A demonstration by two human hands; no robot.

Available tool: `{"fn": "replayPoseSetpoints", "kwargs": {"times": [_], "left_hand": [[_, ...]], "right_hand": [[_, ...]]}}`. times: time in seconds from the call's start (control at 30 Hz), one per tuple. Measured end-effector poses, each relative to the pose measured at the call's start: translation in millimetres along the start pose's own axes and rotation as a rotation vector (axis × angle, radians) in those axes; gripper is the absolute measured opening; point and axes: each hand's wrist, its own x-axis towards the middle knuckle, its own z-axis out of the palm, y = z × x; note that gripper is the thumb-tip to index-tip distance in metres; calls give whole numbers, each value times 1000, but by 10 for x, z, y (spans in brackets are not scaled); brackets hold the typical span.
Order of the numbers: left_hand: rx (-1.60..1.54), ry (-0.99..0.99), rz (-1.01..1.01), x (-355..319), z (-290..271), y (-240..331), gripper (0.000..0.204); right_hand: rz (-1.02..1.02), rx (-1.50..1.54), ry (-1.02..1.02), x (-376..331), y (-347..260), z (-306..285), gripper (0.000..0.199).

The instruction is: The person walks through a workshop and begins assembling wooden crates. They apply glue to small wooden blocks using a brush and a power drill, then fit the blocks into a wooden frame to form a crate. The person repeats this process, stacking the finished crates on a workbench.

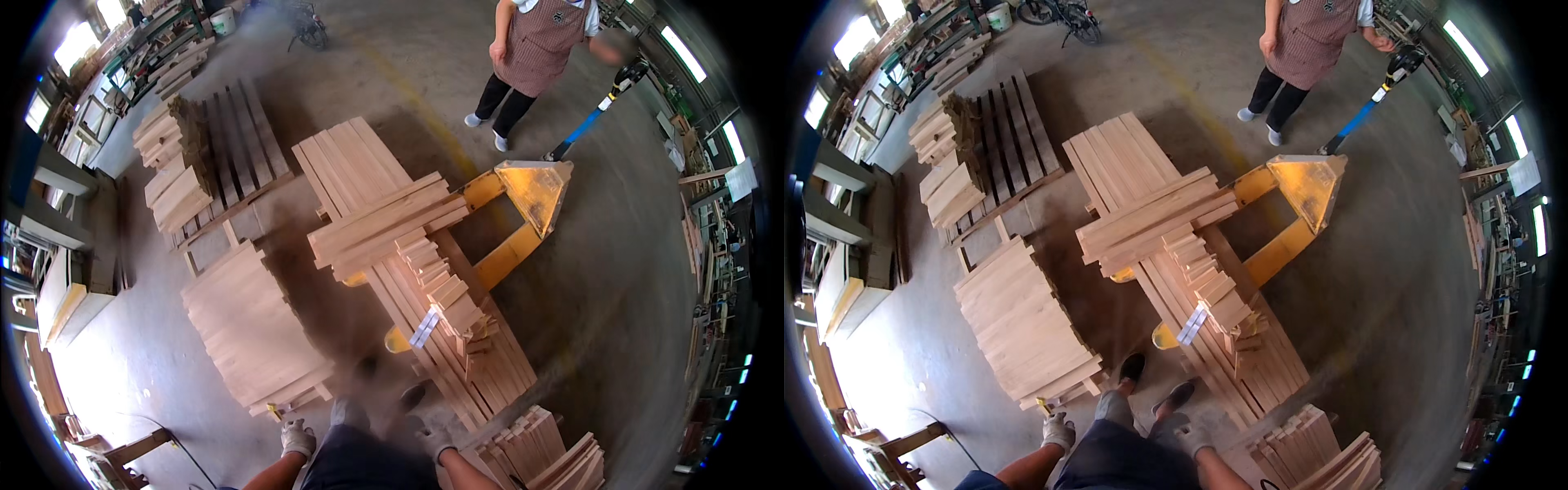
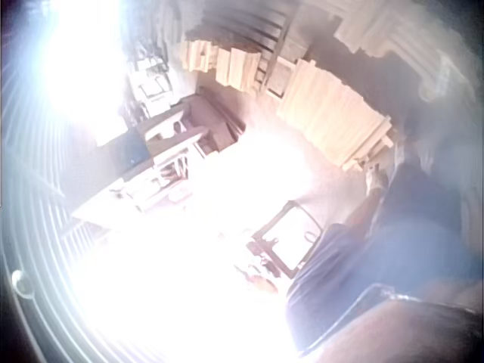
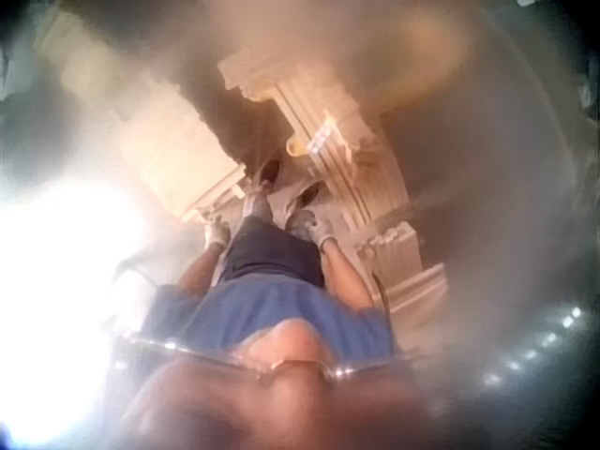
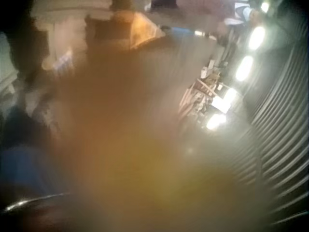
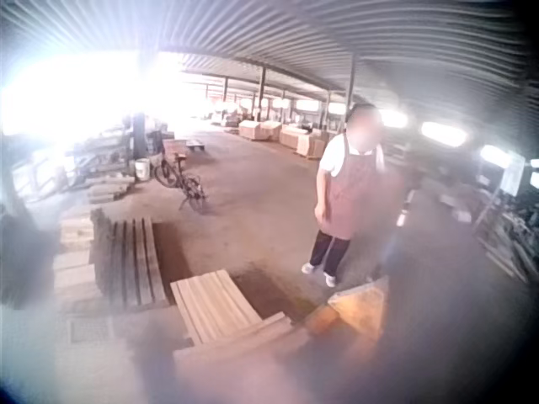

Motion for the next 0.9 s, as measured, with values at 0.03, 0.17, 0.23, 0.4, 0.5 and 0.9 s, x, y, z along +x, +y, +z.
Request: {"fn": "replayPoseSetpoints", "kwargs": {"times": [0.03,0.17,0.23,0.4,0.5,0.9], "left_hand": [[5,8,8,-38,28,-33,44],[-33,158,73,-40,115,165,45],[-42,139,61,-291,179,175,45],[-47,203,179,-576,266,456,45],[-16,261,237,-732,326,618,44],[-39,178,287,-1205,-200,1093,48]], "right_hand": [[-2,-8,7,-53,44,23,45],[-60,73,60,114,122,-150,43],[-106,33,98,23,374,-162,43],[-153,69,200,30,997,-203,43],[-95,81,211,-208,1004,-643,42],[-34,110,282,193,2203,-364,39]]}}
